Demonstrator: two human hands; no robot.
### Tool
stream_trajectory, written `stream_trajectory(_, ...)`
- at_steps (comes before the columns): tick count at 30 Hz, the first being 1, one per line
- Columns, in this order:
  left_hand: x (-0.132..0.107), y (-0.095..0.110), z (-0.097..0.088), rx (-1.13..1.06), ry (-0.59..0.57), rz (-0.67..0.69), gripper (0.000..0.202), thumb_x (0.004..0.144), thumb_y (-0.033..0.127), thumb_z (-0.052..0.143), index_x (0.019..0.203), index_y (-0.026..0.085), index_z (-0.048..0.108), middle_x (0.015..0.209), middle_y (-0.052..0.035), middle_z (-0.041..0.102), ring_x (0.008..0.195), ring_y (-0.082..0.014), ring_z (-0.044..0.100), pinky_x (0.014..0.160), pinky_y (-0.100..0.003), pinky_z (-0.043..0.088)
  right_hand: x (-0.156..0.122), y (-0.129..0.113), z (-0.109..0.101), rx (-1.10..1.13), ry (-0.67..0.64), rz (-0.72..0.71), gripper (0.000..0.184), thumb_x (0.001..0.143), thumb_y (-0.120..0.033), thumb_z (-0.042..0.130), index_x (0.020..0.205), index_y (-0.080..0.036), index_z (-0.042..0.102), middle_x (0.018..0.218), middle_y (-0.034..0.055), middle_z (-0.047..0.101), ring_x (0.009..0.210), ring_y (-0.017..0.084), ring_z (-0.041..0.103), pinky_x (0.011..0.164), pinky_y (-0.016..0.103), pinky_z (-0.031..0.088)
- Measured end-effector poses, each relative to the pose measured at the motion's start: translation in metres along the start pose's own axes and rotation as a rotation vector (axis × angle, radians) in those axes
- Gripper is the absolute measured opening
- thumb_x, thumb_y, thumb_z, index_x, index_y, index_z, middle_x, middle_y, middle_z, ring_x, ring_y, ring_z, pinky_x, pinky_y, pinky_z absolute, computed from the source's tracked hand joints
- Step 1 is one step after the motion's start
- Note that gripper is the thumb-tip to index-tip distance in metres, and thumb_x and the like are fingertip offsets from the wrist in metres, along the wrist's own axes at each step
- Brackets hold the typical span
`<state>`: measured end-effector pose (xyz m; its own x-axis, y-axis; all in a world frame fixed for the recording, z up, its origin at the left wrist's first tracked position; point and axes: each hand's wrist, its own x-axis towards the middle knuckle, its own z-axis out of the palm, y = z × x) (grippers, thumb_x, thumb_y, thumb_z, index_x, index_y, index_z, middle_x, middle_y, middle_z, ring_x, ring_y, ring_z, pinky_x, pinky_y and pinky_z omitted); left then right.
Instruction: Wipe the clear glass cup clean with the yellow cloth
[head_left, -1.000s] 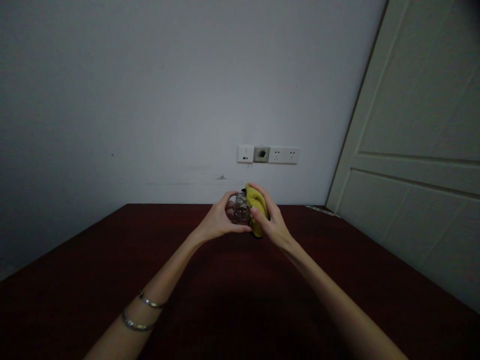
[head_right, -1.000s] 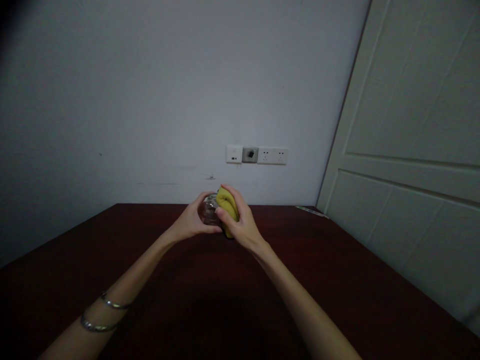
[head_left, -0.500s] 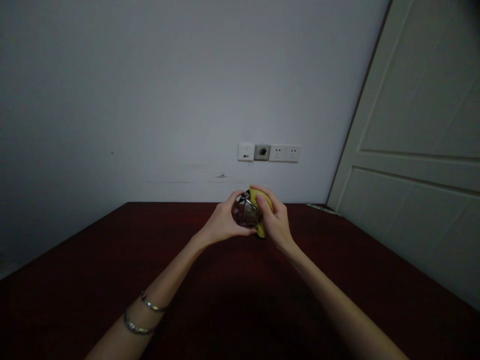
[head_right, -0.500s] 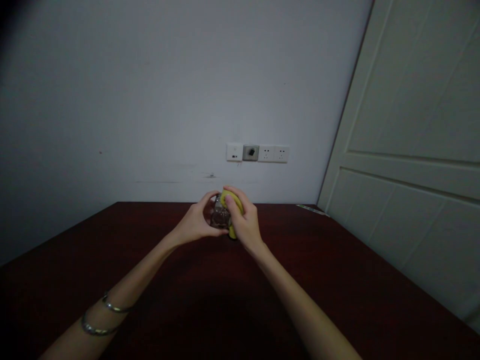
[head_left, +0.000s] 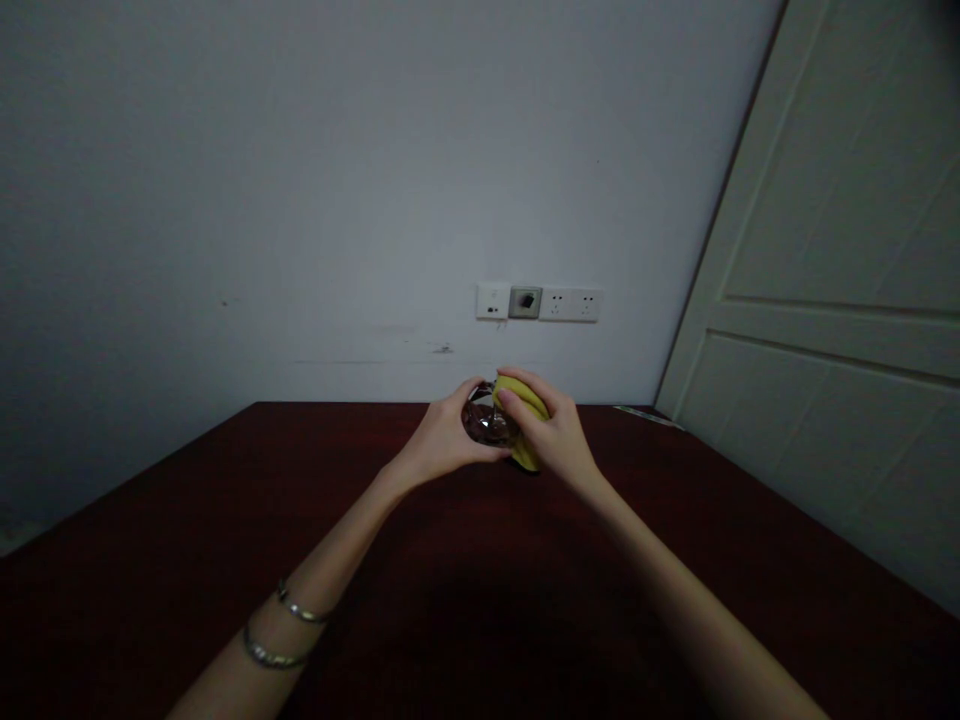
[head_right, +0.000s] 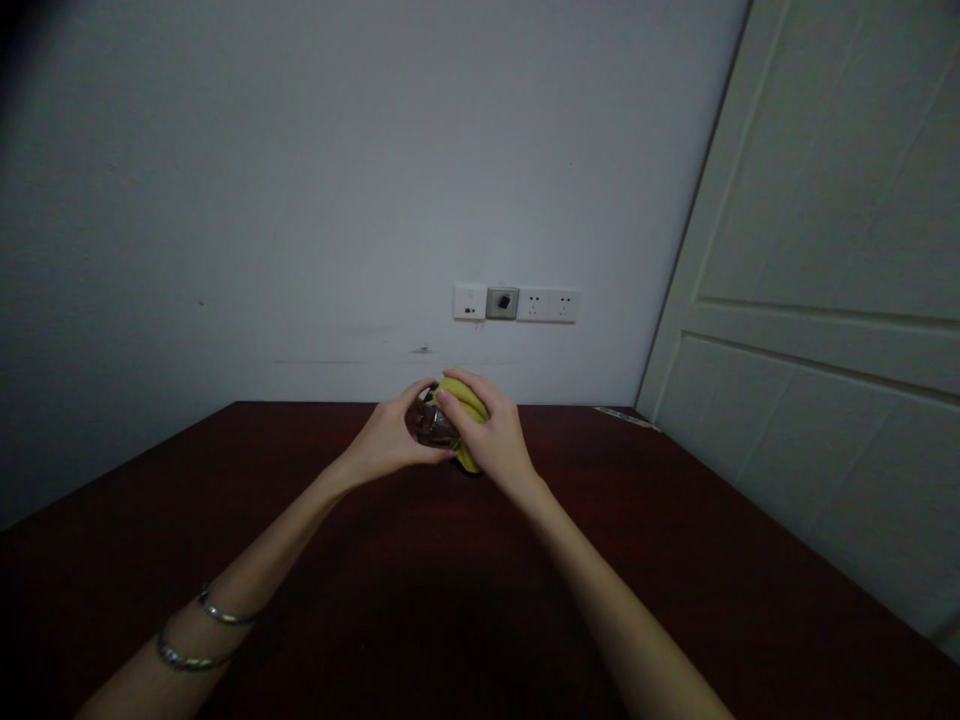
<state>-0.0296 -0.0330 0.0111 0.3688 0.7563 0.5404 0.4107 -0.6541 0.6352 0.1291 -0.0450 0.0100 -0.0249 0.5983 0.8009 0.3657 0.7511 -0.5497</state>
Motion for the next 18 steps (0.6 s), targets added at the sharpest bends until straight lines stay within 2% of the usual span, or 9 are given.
stream_trajectory(3, 0.001, -0.003, 0.0, 0.03, 0.023, 0.025, 0.081, 0.057, 0.026, 0.075, 0.13, 0.016, 0.041, 0.102, -0.0072, 0.065, 0.087, -0.0209, 0.063, 0.078, -0.033, 0.051, -0.004, -0.002, -0.001, -0.113, -0.049, -0.178, 0.033, 0.081, -0.034, 0.061, 0.113, -0.025, 0.064, 0.123, 0.008, 0.06, 0.114, 0.023, 0.056, 0.1, 0.041, 0.043)
stream_trajectory(5, 0.001, -0.004, -0.001, 0.021, 0.022, 0.037, 0.079, 0.058, 0.022, 0.073, 0.13, 0.017, 0.04, 0.103, -0.0071, 0.064, 0.085, -0.0205, 0.063, 0.077, -0.033, 0.051, -0.005, -0.003, -0.001, -0.118, -0.068, -0.22, 0.034, 0.081, -0.033, 0.062, 0.114, -0.026, 0.063, 0.126, 0.0081, 0.057, 0.116, 0.023, 0.054, 0.102, 0.041, 0.042)
stream_trajectory(8, 0.0, -0.001, -0.002, -0.072, 0.001, 0.052, 0.082, 0.056, 0.024, 0.078, 0.128, 0.018, 0.04, 0.107, -0.0078, 0.062, 0.091, -0.0212, 0.062, 0.081, -0.035, 0.051, -0.003, -0.002, -0.002, 0.005, -0.01, -0.125, 0.031, 0.081, -0.034, 0.061, 0.112, -0.026, 0.064, 0.118, 0.0055, 0.063, 0.111, 0.022, 0.057, 0.1, 0.041, 0.043)
stream_trajectory(11, -0.002, 0.004, -0.001, -0.253, -0.079, 0.046, 0.085, 0.053, 0.025, 0.082, 0.125, 0.02, 0.038, 0.109, -0.0078, 0.061, 0.093, -0.021, 0.063, 0.082, -0.035, 0.052, 0.0, 0.002, -0.003, 0.203, 0.028, 0.034, 0.03, 0.083, -0.039, 0.059, 0.109, -0.026, 0.064, 0.113, 0.0041, 0.067, 0.104, 0.02, 0.061, 0.094, 0.039, 0.047)
stream_trajectory(13, -0.003, 0.007, 0.001, -0.369, -0.134, 0.015, 0.083, 0.052, 0.024, 0.083, 0.122, 0.021, 0.038, 0.106, -0.0072, 0.061, 0.092, -0.0209, 0.064, 0.079, -0.035, 0.054, 0.001, 0.004, -0.004, 0.292, 0.037, 0.076, 0.029, 0.083, -0.041, 0.057, 0.108, -0.026, 0.064, 0.114, 0.0039, 0.067, 0.104, 0.02, 0.062, 0.093, 0.039, 0.047)
stream_trajectory(15, -0.003, 0.008, 0.002, -0.462, -0.159, -0.021, 0.081, 0.052, 0.023, 0.083, 0.12, 0.021, 0.038, 0.102, -0.0065, 0.062, 0.09, -0.0207, 0.065, 0.078, -0.035, 0.055, -0.001, 0.004, -0.005, 0.312, 0.046, 0.042, 0.028, 0.084, -0.04, 0.057, 0.108, -0.027, 0.064, 0.117, 0.0036, 0.066, 0.108, 0.02, 0.06, 0.096, 0.04, 0.045)
stream_trajectory(18, -0.002, 0.006, 0.003, -0.564, -0.151, -0.027, 0.077, 0.053, 0.021, 0.083, 0.117, 0.021, 0.039, 0.103, -0.0069, 0.062, 0.092, -0.0206, 0.065, 0.08, -0.036, 0.054, -0.004, -0.002, -0.006, 0.244, 0.023, -0.115, 0.026, 0.083, -0.034, 0.059, 0.108, -0.028, 0.064, 0.123, 0.0036, 0.062, 0.118, 0.02, 0.054, 0.103, 0.04, 0.039)
